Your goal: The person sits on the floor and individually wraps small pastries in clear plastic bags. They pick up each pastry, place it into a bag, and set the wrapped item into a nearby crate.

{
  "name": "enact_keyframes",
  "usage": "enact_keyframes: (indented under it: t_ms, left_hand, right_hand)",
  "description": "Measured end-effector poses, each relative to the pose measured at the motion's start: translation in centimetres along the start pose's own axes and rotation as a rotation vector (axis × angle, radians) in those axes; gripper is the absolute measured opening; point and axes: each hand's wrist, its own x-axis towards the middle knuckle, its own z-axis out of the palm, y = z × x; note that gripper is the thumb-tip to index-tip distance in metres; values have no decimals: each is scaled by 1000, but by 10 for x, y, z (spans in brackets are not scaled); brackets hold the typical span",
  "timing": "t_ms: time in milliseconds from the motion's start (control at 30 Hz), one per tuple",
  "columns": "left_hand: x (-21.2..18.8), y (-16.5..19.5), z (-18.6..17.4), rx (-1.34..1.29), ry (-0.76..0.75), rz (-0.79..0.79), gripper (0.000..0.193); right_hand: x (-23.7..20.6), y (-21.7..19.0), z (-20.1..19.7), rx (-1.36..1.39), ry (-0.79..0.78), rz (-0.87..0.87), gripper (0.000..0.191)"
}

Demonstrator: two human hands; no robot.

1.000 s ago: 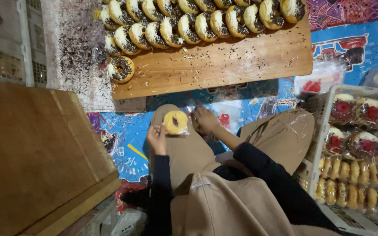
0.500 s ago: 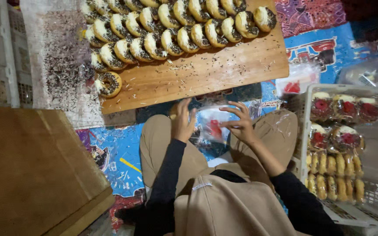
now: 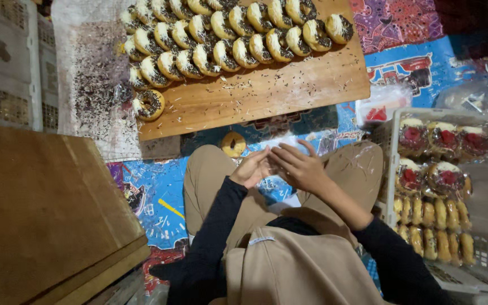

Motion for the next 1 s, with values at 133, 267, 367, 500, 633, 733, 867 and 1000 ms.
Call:
enact_keyframes:
  t_ms: [133,267,367,500,633,733,867,1000]
  left_hand:
    - [-24,-10,-13,-280,-84,105,38]
    - [-44,-6,-7,360,294,221,53]
    - [-49,-8,12,1020,496,485,40]
    - [-68,-15,42,1632,690,763,41]
    - [-85,1,39,1267,678,1048,76]
    - [-124,58,-14,189,699,1205,80]
    - [-223,126,-94,-305,561,1462,20]
    - [-271,111,-107,-398,805,1499,20]
  right_hand:
    - [13,-16,24,46,114,-76,35]
    - [10,-35,42,96,-184,6,33]
    - [12,-49,57,68,-648,253,56]
    - [42,-50,78,-121,-385,45,73]
    - [93,-58,97,374,-215,207,89]
    - [147,-96,131,904,-309,-125,85]
    - [248,-120,199,1174,-580,213,66]
    - [328,-114,252,305,-72,453,94]
